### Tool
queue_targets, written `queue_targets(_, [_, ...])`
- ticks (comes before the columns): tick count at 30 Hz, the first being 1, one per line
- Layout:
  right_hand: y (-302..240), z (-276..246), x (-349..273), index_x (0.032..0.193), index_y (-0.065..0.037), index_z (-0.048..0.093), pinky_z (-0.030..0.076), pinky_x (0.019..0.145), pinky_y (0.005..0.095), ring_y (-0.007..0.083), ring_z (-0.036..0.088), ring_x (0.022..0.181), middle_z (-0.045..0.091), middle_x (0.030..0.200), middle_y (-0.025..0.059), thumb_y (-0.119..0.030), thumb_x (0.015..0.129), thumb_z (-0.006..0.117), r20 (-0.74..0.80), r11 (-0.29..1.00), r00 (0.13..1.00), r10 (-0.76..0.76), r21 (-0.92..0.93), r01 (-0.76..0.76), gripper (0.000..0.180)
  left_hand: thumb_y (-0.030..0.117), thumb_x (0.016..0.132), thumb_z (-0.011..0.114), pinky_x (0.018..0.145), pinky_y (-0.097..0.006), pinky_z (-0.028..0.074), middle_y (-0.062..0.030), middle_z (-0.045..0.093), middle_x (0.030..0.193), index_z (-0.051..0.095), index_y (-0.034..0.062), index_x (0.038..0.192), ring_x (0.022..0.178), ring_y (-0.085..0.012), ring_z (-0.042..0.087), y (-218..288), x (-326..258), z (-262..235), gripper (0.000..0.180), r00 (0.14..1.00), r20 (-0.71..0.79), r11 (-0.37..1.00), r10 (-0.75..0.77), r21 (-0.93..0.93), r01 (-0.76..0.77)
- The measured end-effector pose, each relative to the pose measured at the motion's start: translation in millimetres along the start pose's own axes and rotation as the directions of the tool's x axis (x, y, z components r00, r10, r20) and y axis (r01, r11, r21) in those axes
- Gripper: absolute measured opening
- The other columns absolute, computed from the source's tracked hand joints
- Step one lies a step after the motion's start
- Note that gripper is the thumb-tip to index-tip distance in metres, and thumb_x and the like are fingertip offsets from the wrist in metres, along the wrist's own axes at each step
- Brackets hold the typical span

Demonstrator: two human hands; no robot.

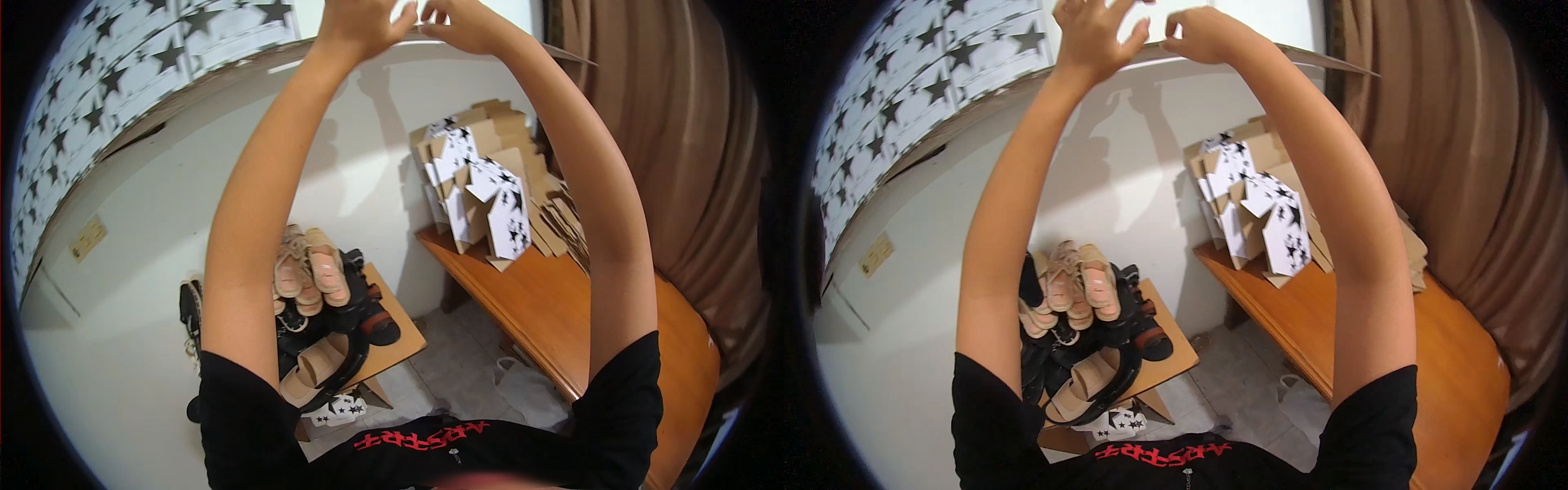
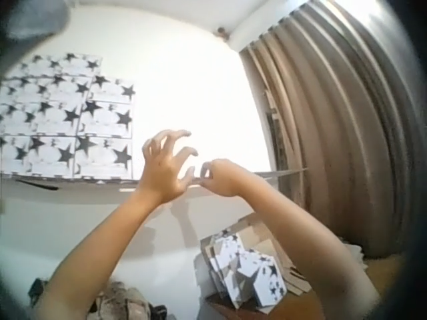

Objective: The person is folding cardboard sheets into shoe boxes and stacking them on a shelf.

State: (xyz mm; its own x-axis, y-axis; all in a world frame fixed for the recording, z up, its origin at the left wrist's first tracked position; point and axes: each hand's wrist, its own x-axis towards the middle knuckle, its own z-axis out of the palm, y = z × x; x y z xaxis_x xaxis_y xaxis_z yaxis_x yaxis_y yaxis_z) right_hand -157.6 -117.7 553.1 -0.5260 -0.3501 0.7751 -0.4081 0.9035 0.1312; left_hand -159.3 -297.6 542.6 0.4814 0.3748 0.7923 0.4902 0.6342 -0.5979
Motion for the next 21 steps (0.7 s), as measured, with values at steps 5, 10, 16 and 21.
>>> queue_targets(5, [66.8, 11.8, -89.8, 0.098, -0.003, 0.062, 0.049, 0.072, 0.0367, 0.0295, 0.063, 0.078, 0.065, 0.084, 0.0177, -0.029, 0.079, 0.061, 0.346, 0.985, 0.923, 0.166, -0.094, -0.142, 0.033, 0.023, 0.072, 0.059, 0.078, -0.038, 0.036, -0.0027, 0.056, 0.097, 0.063, 0.0147, 0.083, 0.092, -0.0242, 0.050, 66.7, -53.0, 67.4, 0.014, 0.991, 0.090, 0.950, 0.096, -0.305, -0.064])
queue_targets(10, [117.3, 40.5, -188.0, 0.104, -0.002, 0.060, 0.050, 0.073, 0.0363, 0.0297, 0.063, 0.080, 0.065, 0.091, 0.0173, -0.029, 0.080, 0.061, 0.518, 0.946, 0.798, 0.307, -0.076, -0.315, 0.036, 0.028, 0.076, 0.061, 0.074, -0.036, 0.041, -0.0065, 0.061, 0.089, 0.064, 0.0109, 0.083, 0.086, -0.0231, 0.054, 148.0, -141.4, 140.6, 0.018, 0.776, 0.619, 0.674, -0.121, -0.523, 0.522])
queue_targets(16, [166.2, 103.4, -307.3, 0.108, -0.003, 0.058, 0.047, 0.079, 0.0362, 0.0266, 0.061, 0.088, 0.064, 0.095, 0.0152, -0.028, 0.081, 0.061, 0.755, 0.899, 0.626, 0.194, 0.119, -0.422, 0.037, 0.057, 0.081, 0.053, 0.087, -0.034, 0.042, -0.0179, 0.057, 0.113, 0.053, -0.0042, 0.115, 0.105, -0.0246, 0.052, 257.6, -321.8, 247.1, 0.070, -0.101, 0.967, 0.194, 0.234, 0.056, 0.979])
queue_targets(21, [187.8, 139.1, -401.3, 0.112, -0.003, 0.054, 0.046, 0.078, 0.0339, 0.0206, 0.059, 0.085, 0.061, 0.101, 0.0115, -0.023, 0.085, 0.060, 0.790, 0.684, 0.572, 0.222, 0.292, -0.668, 0.034, 0.051, 0.076, 0.063, 0.088, -0.033, 0.042, -0.0208, 0.057, 0.111, 0.045, -0.0115, 0.120, 0.103, -0.0272, 0.054, 360.6, -349.5, 262.4, 0.078, -0.099, 0.973, -0.093, 0.211, 0.120, 0.988])
